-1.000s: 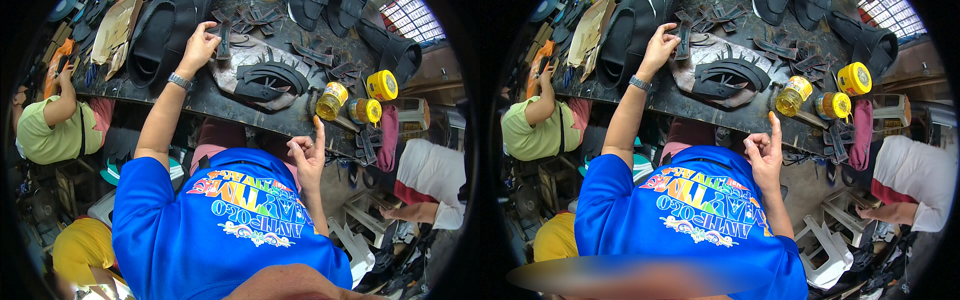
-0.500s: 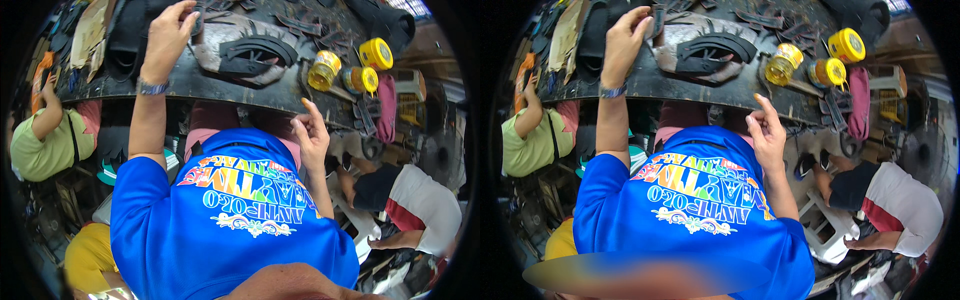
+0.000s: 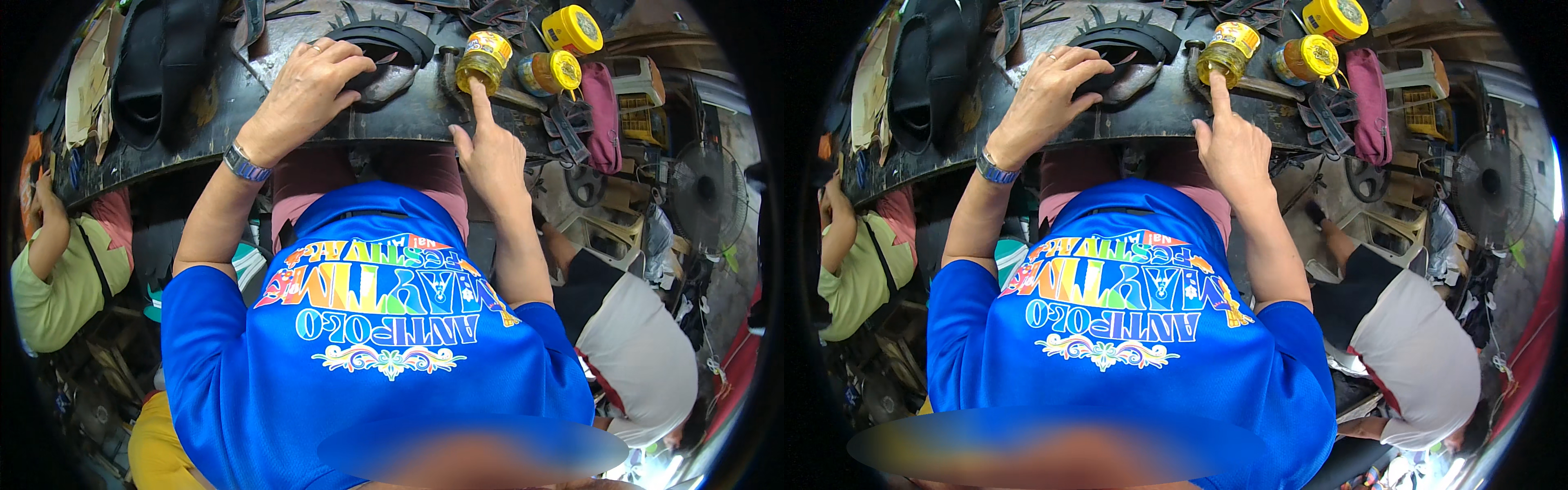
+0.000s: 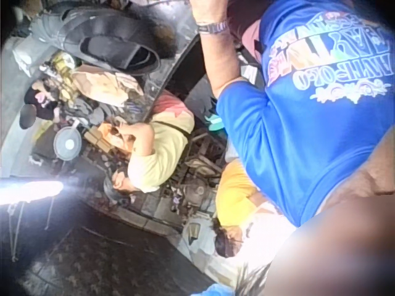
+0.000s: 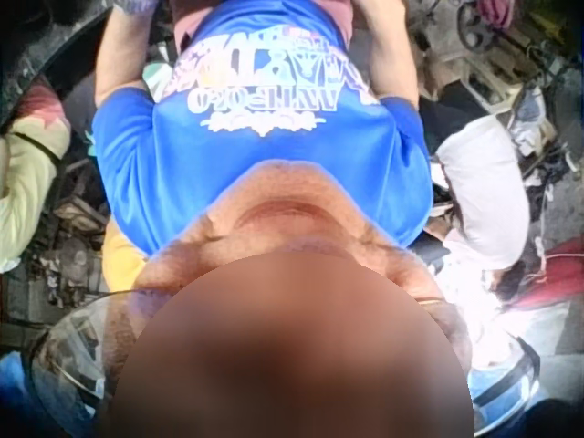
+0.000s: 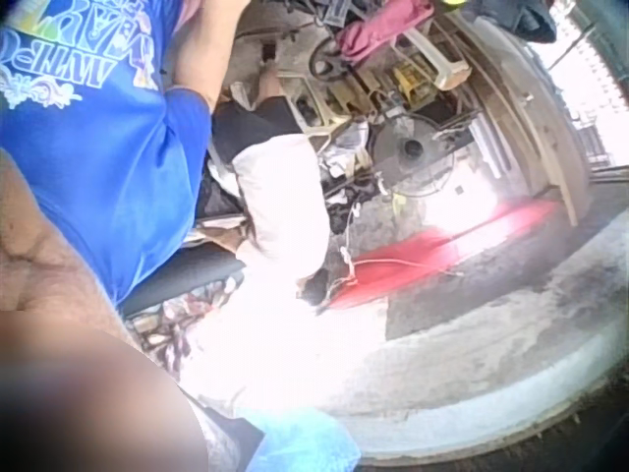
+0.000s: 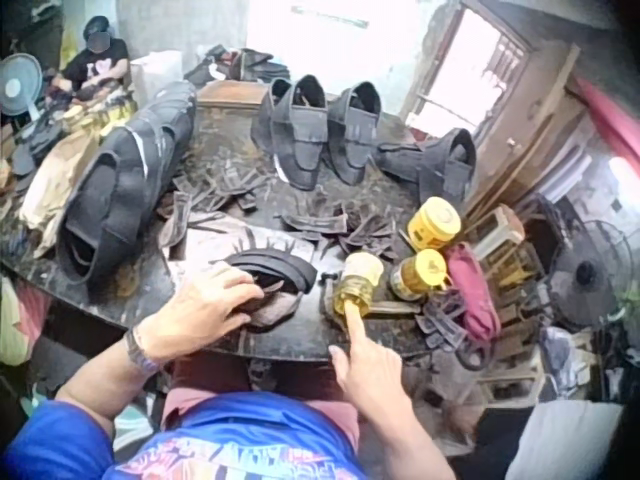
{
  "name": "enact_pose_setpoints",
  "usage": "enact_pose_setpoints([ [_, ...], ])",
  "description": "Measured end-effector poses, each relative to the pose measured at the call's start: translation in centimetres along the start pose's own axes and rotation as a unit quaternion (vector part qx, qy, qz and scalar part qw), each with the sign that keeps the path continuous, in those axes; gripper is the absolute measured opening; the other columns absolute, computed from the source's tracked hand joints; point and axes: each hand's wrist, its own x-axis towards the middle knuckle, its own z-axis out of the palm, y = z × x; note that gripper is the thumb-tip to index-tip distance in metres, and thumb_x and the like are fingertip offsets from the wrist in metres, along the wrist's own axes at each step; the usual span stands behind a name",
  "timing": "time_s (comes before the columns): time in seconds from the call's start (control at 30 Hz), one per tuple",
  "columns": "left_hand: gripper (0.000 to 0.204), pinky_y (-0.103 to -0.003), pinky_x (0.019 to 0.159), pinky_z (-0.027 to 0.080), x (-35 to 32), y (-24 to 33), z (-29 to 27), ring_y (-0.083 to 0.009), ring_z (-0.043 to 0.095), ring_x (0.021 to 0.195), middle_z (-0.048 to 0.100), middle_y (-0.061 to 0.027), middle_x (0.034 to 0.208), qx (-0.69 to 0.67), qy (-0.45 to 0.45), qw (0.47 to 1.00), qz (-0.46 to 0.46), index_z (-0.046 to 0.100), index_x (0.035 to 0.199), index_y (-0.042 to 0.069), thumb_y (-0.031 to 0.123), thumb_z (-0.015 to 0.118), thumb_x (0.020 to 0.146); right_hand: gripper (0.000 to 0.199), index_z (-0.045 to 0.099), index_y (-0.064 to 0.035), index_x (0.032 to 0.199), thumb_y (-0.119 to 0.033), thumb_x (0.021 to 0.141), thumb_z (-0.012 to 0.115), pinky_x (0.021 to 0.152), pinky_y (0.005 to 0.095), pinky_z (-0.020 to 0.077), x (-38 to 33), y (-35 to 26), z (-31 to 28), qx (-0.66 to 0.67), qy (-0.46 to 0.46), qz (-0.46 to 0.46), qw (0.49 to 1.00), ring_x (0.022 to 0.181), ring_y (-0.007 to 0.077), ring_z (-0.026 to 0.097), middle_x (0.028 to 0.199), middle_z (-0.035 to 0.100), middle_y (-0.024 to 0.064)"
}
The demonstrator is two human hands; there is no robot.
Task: The person applies glue to the edges of several black sandals and straps using a small brush. They repeatedly dip the brush into a yellow glue container and spread the adhesive along seams and edges, then place the treated items on the workbench.
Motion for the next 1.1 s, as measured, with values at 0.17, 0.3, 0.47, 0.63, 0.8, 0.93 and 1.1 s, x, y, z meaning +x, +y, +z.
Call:
enact_pose_setpoints([
  [0.17,0.040,-0.041,0.099,0.046,-0.7,-1.1,0.4,-0.0297,0.061,0.113,0.066,-0.0091,0.120,-0.020,-0.023,0.999,-0.020,0.067,0.119,0.010,0.011,0.078,0.081,0.071,0.037,-0.0098,0.150,-0.030,0.091,0.069,0.069,0.0522,0.0545,1.2,-0.6,0.4,-0.057,-0.030,0.024,0.998,0.073,0.0427,0.070,0.074,0.070,0.0228],
  [0.3,0.040,-0.041,0.098,0.048,-0.9,-1.2,0.6,-0.0306,0.061,0.114,0.066,-0.0101,0.123,-0.031,-0.022,0.999,-0.025,0.066,0.121,0.010,0.011,0.077,0.082,0.067,0.039,-0.0096,0.149,-0.029,0.091,0.069,0.067,0.0517,0.0540,0.8,-0.6,0.3,-0.074,-0.024,0.019,0.997,0.072,0.0419,0.070,0.078,0.071,0.0216],
  [0.47,0.037,-0.040,0.093,0.049,-0.4,-1.2,1.5,-0.0286,0.062,0.107,0.068,-0.0096,0.112,-0.068,0.029,0.997,-0.024,0.067,0.118,0.009,0.011,0.076,0.083,0.054,0.053,-0.0095,0.141,-0.026,0.092,0.069,0.064,0.0432,0.0542,-0.6,-0.3,-1.7,-0.093,0.012,-0.045,0.995,0.069,0.0339,0.069,0.078,0.068,0.0167],
  [0.63,0.028,-0.038,0.091,0.050,0.4,-1.4,0.9,-0.0282,0.065,0.100,0.071,-0.0105,0.104,-0.125,0.053,0.991,-0.012,0.070,0.112,0.008,0.011,0.075,0.085,0.059,0.055,-0.0076,0.143,-0.001,0.088,0.073,0.060,0.0216,0.0450,-2.4,-1.4,-5.9,0.274,0.119,-0.075,0.951,0.064,0.0060,0.053,0.076,0.060,0.0008],
  [0.8,0.024,-0.029,0.086,0.054,1.0,0.5,-0.5,-0.0152,0.067,0.096,0.072,-0.0049,0.107,-0.512,0.080,0.847,-0.117,0.069,0.116,0.004,0.013,0.072,0.093,0.080,0.032,-0.0019,0.154,0.007,0.085,0.071,0.070,0.0244,0.0500,-1.0,-2.6,-4.3,0.365,0.282,-0.230,0.857,0.078,0.0100,0.060,0.106,0.068,0.0093],
  [0.93,0.034,-0.024,0.090,0.054,0.7,2.2,-0.8,-0.0091,0.065,0.098,0.065,-0.0022,0.117,-0.794,-0.010,0.586,-0.162,0.060,0.131,0.005,0.016,0.065,0.100,0.078,0.040,-0.0016,0.150,0.009,0.079,0.070,0.096,0.0391,0.0493,0.7,-2.9,-2.2,0.292,0.254,-0.298,0.873,0.116,0.0298,0.060,0.138,0.056,0.0190],
  [1.1,0.045,-0.023,0.069,0.046,-1.0,4.1,1.1,-0.0062,0.059,0.091,0.061,0.0005,0.118,-0.781,-0.128,0.538,-0.292,0.052,0.142,0.011,0.026,0.063,0.101,0.095,0.023,-0.0104,0.158,0.004,0.081,0.077,0.106,0.0392,0.0439,1.6,-1.8,-0.8,0.243,0.137,-0.379,0.882,0.131,0.0287,0.053,0.150,0.045,0.0194],
])
